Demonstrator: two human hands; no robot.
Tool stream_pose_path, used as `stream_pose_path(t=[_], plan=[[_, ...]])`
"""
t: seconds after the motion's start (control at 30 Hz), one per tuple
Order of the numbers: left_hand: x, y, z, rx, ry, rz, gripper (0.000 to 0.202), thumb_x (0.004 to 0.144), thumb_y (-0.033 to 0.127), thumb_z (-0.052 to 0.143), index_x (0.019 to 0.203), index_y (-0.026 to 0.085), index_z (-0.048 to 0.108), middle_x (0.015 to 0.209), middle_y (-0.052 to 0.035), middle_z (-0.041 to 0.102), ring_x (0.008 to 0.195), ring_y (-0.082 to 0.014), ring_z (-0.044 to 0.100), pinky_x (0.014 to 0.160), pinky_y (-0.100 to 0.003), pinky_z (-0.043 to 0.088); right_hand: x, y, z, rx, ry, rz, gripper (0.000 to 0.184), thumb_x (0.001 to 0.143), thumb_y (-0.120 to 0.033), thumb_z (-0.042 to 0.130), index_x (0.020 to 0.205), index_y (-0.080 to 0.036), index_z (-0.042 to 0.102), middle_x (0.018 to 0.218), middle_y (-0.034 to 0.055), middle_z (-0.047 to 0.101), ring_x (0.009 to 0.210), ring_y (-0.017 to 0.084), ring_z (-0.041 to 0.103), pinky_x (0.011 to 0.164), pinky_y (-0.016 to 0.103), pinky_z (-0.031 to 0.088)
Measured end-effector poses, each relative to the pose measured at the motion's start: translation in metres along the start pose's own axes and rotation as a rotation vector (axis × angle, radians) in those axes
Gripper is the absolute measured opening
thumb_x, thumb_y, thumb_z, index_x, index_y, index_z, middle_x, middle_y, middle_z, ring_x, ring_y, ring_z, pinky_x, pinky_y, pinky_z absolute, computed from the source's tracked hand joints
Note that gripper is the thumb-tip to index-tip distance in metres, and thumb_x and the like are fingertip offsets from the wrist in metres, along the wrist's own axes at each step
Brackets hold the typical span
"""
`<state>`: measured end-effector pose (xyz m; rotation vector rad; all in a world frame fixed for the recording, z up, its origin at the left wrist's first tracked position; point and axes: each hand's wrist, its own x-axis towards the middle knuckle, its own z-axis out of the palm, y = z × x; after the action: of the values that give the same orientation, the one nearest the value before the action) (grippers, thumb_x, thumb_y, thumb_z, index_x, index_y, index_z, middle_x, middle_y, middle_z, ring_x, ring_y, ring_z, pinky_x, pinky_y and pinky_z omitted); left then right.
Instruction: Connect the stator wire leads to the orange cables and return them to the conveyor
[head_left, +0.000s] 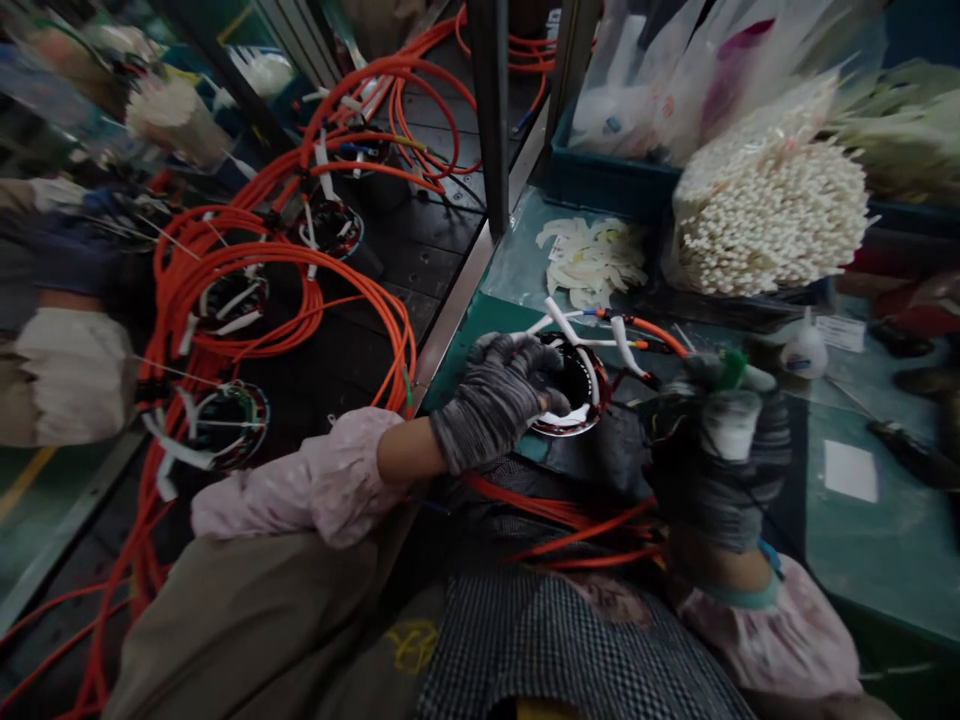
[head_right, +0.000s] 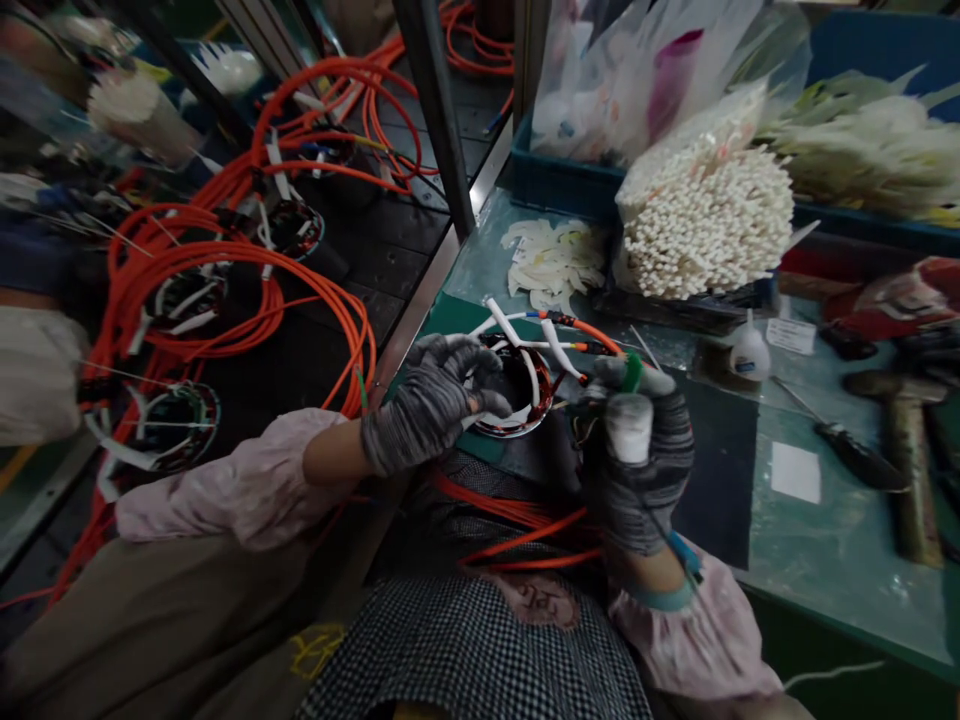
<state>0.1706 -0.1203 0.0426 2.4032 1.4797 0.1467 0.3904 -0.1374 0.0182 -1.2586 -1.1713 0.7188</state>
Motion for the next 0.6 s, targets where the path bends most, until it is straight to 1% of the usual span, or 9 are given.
stream_pose_path(t=[0.07,0.13,0.23,0.3,0.37,0.43,0.47,0.53,0.6], plan=[[-0.016,0.002,0.013,0.102,0.079,0.086,0.027,0.104,0.027,0.060,0.125,0.037,0.076,0.133,-0.0025,0.073,0.131,-0.0299,0.060,0.111,-0.054,0.047,-0.004,-0.008,0.012,-0.018,-0.098,-0.065,0.023,0.101,-0.041,0.063,0.117,-0.028,0.072,0.113,0.0046,0.076,0.102,0.024,0.073,0.091,0.046,0.060],[-0.033,0.001,0.027,0.184,0.136,0.216,0.034,0.106,0.020,0.053,0.133,0.032,0.071,0.132,-0.0049,0.074,0.127,-0.0271,0.064,0.106,-0.048,0.053,-0.005,-0.011,0.024,-0.164,-0.287,-0.229,0.024,0.100,-0.038,0.064,0.120,-0.028,0.073,0.114,0.0062,0.078,0.104,0.026,0.073,0.095,0.048,0.059],[-0.050,-0.008,0.039,0.147,0.246,0.303,0.036,0.106,0.016,0.049,0.134,0.021,0.070,0.135,-0.0097,0.073,0.130,-0.0263,0.065,0.109,-0.044,0.055,-0.006,-0.007,0.039,-0.629,-0.497,-0.500,0.031,0.102,-0.032,0.059,0.127,-0.021,0.074,0.114,0.0128,0.077,0.092,0.027,0.073,0.076,0.039,0.056],[-0.054,-0.021,0.034,-0.039,0.202,0.335,0.036,0.106,0.015,0.047,0.131,0.021,0.072,0.138,-0.0084,0.072,0.135,-0.0230,0.063,0.114,-0.040,0.053,-0.008,-0.003,0.045,-0.915,-0.553,-0.577,0.035,0.100,-0.027,0.060,0.131,-0.019,0.073,0.113,0.0152,0.077,0.083,0.026,0.071,0.061,0.033,0.046],[-0.051,-0.036,0.019,-0.300,0.073,0.350,0.037,0.104,0.013,0.044,0.121,0.024,0.076,0.135,-0.0064,0.074,0.133,-0.0176,0.065,0.114,-0.034,0.053,-0.011,-0.001,0.047,-1.061,-0.586,-0.611,0.036,0.099,-0.028,0.064,0.132,-0.019,0.074,0.110,0.0149,0.076,0.082,0.025,0.069,0.057,0.031,0.037],[-0.042,-0.049,0.001,-0.515,0.011,0.265,0.036,0.101,0.010,0.044,0.106,0.024,0.076,0.121,-0.0062,0.078,0.121,-0.0156,0.071,0.107,-0.031,0.057,-0.014,-0.001,0.047,-1.096,-0.591,-0.636,0.034,0.100,-0.036,0.066,0.129,-0.020,0.075,0.107,0.0139,0.076,0.083,0.025,0.068,0.058,0.031,0.033],[-0.034,-0.054,-0.007,-0.571,0.038,0.190,0.033,0.101,0.011,0.044,0.104,0.023,0.075,0.116,-0.0072,0.079,0.114,-0.0163,0.073,0.103,-0.032,0.059,-0.015,-0.001,0.047,-1.092,-0.585,-0.640,0.034,0.101,-0.040,0.065,0.127,-0.021,0.077,0.105,0.0137,0.076,0.083,0.024,0.067,0.059,0.031,0.032],[-0.012,-0.059,-0.018,-0.593,0.138,0.011,0.027,0.102,0.018,0.046,0.111,0.022,0.071,0.116,-0.0096,0.078,0.112,-0.0195,0.072,0.100,-0.036,0.059,-0.017,0.000,0.047,-1.064,-0.573,-0.629,0.036,0.102,-0.045,0.064,0.124,-0.020,0.078,0.104,0.0136,0.075,0.082,0.022,0.065,0.060,0.031,0.029],[0.014,-0.060,-0.019,-0.614,0.091,-0.104,0.029,0.103,0.029,0.052,0.126,0.020,0.067,0.126,-0.0114,0.075,0.116,-0.0227,0.070,0.100,-0.037,0.058,-0.018,0.003,0.048,-1.040,-0.548,-0.609,0.036,0.102,-0.046,0.064,0.121,-0.020,0.079,0.103,0.0132,0.075,0.080,0.021,0.062,0.061,0.031,0.026]])
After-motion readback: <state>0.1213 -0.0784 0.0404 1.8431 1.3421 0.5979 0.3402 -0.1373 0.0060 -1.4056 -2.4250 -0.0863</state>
